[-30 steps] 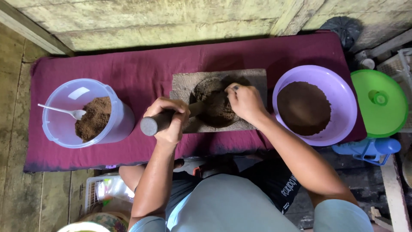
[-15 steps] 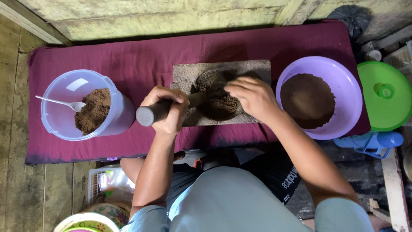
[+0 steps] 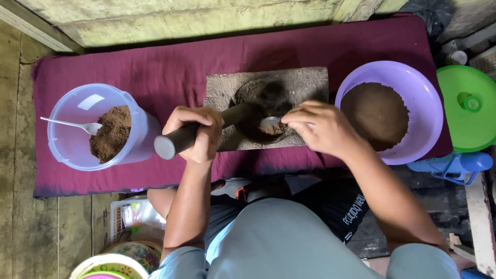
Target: Grinding and mixing brown powder in a stone mortar using a stone pestle and a spoon.
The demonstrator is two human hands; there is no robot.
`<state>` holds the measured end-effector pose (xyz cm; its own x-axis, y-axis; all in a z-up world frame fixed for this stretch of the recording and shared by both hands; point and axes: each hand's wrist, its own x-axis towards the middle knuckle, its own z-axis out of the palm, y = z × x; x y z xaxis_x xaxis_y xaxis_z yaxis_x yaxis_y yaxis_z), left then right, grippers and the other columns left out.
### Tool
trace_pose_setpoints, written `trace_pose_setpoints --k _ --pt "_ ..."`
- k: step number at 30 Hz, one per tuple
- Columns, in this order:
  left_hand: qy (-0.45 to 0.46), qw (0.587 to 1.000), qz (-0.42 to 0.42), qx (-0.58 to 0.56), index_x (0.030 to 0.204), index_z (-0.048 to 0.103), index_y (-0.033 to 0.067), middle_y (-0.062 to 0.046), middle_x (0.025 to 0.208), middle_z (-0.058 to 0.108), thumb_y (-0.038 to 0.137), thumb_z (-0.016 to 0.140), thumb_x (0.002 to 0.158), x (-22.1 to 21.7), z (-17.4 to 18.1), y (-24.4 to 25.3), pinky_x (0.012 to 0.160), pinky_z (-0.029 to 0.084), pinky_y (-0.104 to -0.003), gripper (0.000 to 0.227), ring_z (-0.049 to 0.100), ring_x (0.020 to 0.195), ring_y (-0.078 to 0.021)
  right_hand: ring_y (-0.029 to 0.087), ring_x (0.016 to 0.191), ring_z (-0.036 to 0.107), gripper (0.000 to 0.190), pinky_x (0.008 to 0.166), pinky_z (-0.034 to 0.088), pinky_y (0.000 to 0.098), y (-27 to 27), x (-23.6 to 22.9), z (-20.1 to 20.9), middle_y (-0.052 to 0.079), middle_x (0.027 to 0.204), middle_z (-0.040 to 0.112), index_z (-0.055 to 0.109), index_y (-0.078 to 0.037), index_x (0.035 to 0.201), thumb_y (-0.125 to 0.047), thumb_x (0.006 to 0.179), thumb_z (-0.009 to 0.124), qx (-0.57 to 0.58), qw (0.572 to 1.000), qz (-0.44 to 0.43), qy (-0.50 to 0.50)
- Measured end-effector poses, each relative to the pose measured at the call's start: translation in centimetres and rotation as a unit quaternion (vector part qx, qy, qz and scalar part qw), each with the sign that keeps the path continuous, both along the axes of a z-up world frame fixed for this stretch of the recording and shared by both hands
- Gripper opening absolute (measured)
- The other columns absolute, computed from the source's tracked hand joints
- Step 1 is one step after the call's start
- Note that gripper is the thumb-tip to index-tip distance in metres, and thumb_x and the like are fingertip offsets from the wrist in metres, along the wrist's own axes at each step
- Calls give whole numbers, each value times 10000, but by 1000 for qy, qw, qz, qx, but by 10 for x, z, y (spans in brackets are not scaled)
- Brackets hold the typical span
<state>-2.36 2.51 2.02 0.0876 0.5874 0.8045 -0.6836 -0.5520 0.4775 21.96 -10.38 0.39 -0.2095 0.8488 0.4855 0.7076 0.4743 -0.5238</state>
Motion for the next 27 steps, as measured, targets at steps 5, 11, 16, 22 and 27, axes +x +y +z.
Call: trace_pose_setpoints --k 5,11,16,22,27 --pt "-15 1000 -26 -6 764 527 -85 -111 501 471 -218 530 758 5 -2 1 370 401 -307 134 477 357 -177 261 801 708 163 769 594 357 27 4 -66 89 819 724 731 -106 974 -102 1027 576 -21 999 2 -36" --pt "-30 1000 -2 -6 747 543 -83 -117 510 463 -232 532 742 8 -5 -4 364 393 -316 150 463 353 -179 276 775 694 168 735 578 379 26 -1 -16 89 778 695 722 -100 963 -96 1035 571 1 999 -34 -20" --pt "-18 999 40 11 708 555 -73 -120 510 478 -258 516 678 12 7 -7 360 400 -309 191 487 339 -192 275 792 717 200 702 583 379 28 -23 -46 64 794 703 707 -123 911 -151 1034 551 29 999 5 -41" --pt "-23 999 31 8 718 544 -67 -109 533 485 -251 488 670 14 5 -10 363 417 -313 198 500 363 -183 213 763 680 282 668 546 338 44 1 -22 13 720 654 662 -166 837 -157 1053 481 99 985 -60 -131" --pt "-29 999 14 8 716 542 -70 -109 519 486 -222 505 679 20 -4 -6 372 411 -313 161 492 356 -174 223 786 666 292 701 507 353 45 8 -70 38 720 717 753 -162 818 -147 1037 561 -16 990 -71 -124"
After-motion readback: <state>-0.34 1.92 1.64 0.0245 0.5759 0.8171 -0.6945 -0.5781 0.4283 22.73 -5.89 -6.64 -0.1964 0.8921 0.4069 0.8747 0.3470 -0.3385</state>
